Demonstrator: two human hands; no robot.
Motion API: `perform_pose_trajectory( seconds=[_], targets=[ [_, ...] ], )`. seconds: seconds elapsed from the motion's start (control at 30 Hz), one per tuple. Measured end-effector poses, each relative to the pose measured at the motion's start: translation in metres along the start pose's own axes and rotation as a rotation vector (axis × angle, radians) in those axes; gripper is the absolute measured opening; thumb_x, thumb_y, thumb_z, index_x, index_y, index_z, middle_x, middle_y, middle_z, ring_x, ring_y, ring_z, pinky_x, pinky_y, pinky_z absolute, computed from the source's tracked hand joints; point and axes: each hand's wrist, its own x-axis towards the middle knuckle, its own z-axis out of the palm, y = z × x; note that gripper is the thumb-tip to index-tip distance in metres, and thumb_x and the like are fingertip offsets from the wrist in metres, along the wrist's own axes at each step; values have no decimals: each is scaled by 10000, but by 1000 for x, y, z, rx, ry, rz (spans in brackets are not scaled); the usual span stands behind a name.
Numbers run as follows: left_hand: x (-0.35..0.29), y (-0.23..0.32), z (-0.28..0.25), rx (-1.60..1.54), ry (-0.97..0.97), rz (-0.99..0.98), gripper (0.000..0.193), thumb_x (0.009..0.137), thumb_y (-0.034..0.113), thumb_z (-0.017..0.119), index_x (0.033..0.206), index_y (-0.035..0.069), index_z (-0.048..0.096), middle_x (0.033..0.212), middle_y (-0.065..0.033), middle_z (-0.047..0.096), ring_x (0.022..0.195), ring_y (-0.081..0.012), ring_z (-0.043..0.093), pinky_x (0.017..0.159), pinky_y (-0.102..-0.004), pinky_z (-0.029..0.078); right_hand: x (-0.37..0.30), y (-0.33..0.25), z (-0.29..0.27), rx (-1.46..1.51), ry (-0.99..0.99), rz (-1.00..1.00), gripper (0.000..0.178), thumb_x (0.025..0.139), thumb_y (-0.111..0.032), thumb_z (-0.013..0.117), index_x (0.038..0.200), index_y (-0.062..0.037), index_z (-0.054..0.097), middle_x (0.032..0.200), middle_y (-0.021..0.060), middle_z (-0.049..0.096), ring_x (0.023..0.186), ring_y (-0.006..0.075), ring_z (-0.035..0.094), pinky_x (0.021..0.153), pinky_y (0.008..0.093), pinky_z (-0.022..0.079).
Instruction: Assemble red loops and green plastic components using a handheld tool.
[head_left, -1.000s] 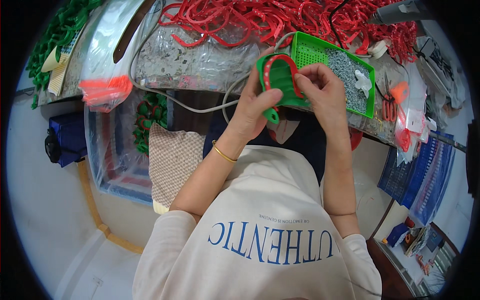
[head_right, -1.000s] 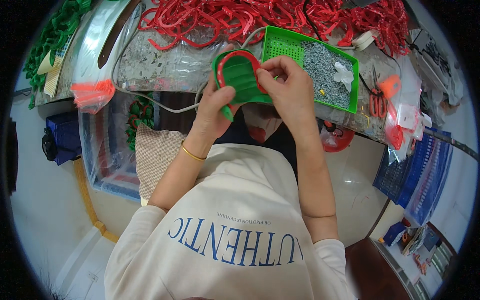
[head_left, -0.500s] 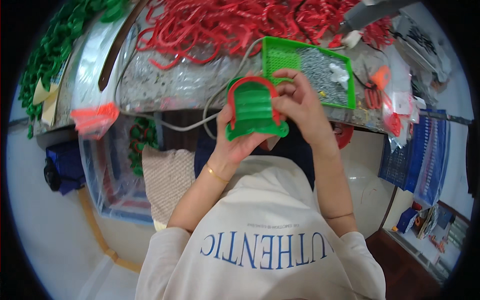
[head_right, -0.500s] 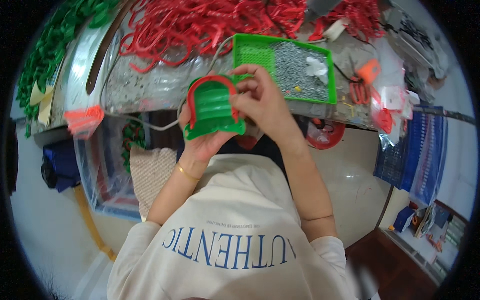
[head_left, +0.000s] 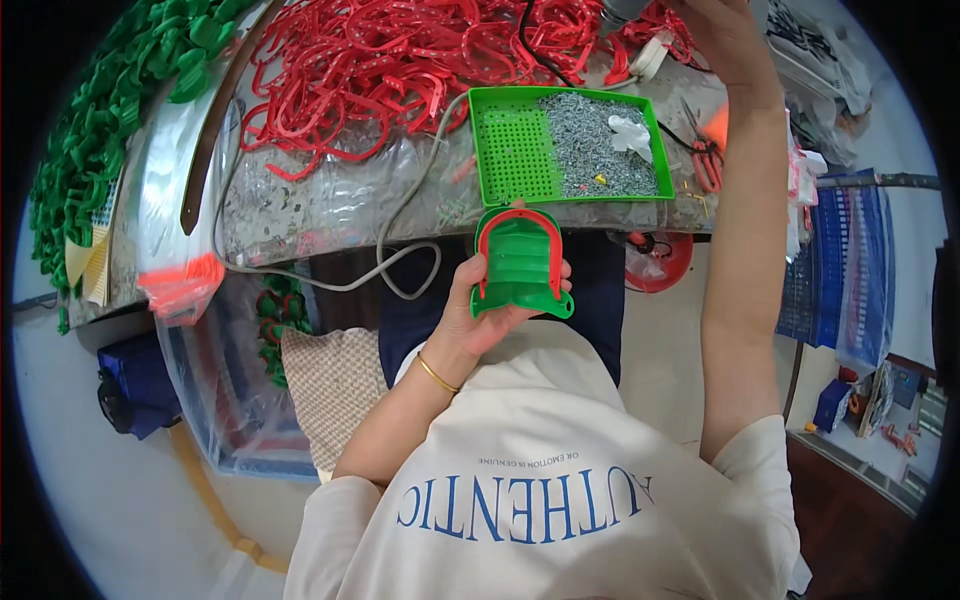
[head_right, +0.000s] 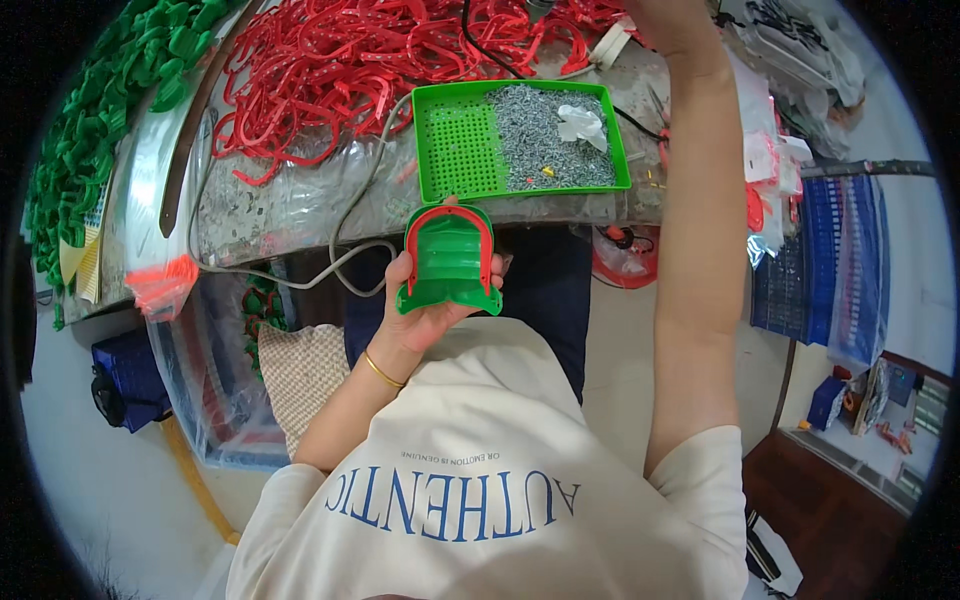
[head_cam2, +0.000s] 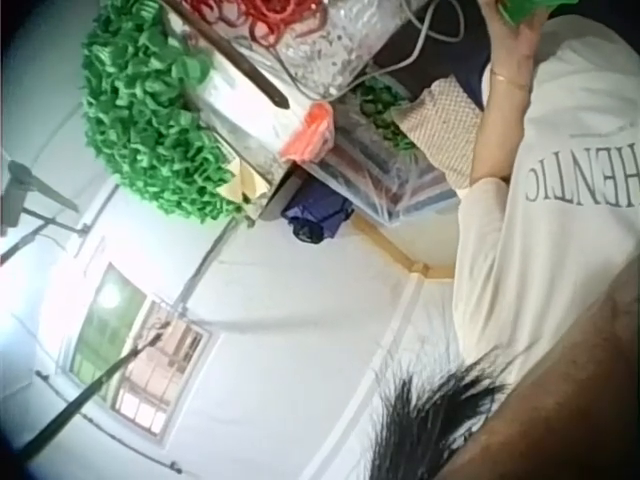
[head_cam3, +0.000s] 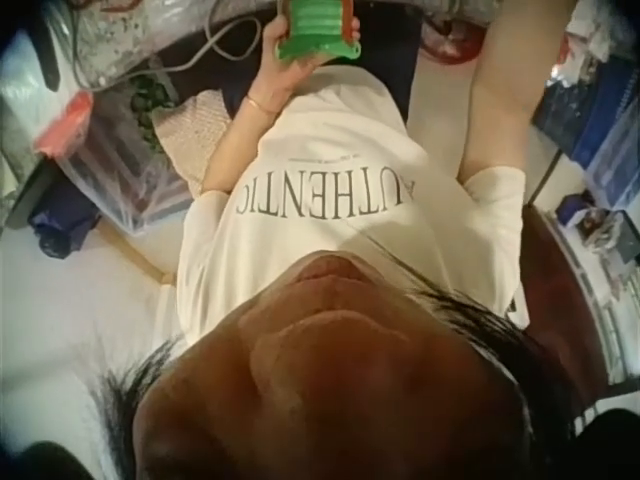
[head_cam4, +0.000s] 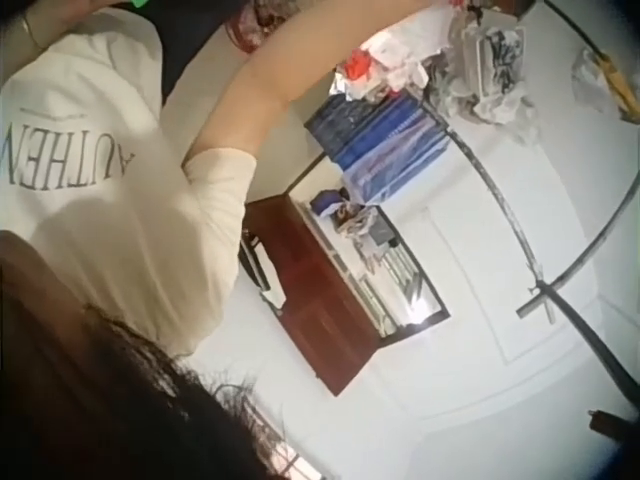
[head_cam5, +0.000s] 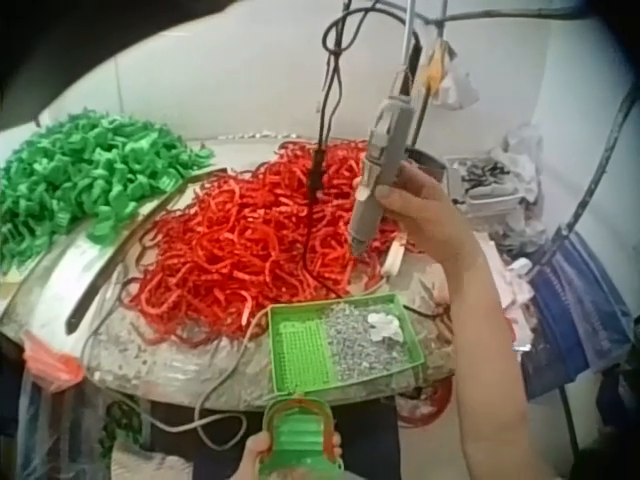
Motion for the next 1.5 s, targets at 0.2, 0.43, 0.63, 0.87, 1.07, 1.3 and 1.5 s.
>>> perform_pose_trajectory(
  seconds=[0.2,0.43,0.63,0.87,1.07,1.3,1.5],
  targets=[
    [0,3,-3,-23,11,50,787,766,392,752,1442,236,381,1258,-128,542,1123,-389,542,966,-509,482,-8,-2,12,196,-441,60,559,783,-227,780,1258,-60,536,1079,34,580,1024,190,594,801,355,516],
    [2,25,11,-8,-70,183,830,781,419,723,1478,242,308,1292,-160,532,1124,-382,582,969,-534,489,-27,-17,74,400,-456,-15,302,809,-147,719,1037,-17,572,803,91,626,754,198,664,596,332,541],
    [4,40,-2,-97,18,183,828,802,442,699,1481,189,297,1309,-200,512,1166,-411,550,989,-540,475,-26,38,95,132,300,-106,155,852,-62,683,975,-8,605,718,48,624,541,117,581,507,275,478],
    [7,44,-10,-146,-37,177,797,821,466,670,1462,139,329,1315,-267,490,1171,-434,528,987,-549,466,-35,99,110,138,395,-124,107,882,-108,685,942,-40,627,703,22,612,560,100,589,513,271,479],
    [7,44,-15,-182,-34,183,806,823,484,659,1444,74,349,1315,-277,487,1174,-434,525,995,-532,461,-38,121,117,178,422,-73,111,863,-91,692,918,-41,610,693,18,598,534,100,575,488,253,467],
    [7,47,-18,-139,8,151,852,798,475,719,1478,162,314,1302,-273,466,1167,-418,515,1010,-530,416,-36,130,118,150,454,-99,130,853,-70,689,922,-37,584,705,19,592,532,99,573,483,249,466],
    [11,46,-16,-81,52,213,821,798,438,700,1479,212,301,1307,-187,520,1138,-402,565,991,-538,466,-37,127,120,139,451,-27,139,851,-71,691,925,-33,579,717,24,593,544,102,577,489,251,469]
  ],
)
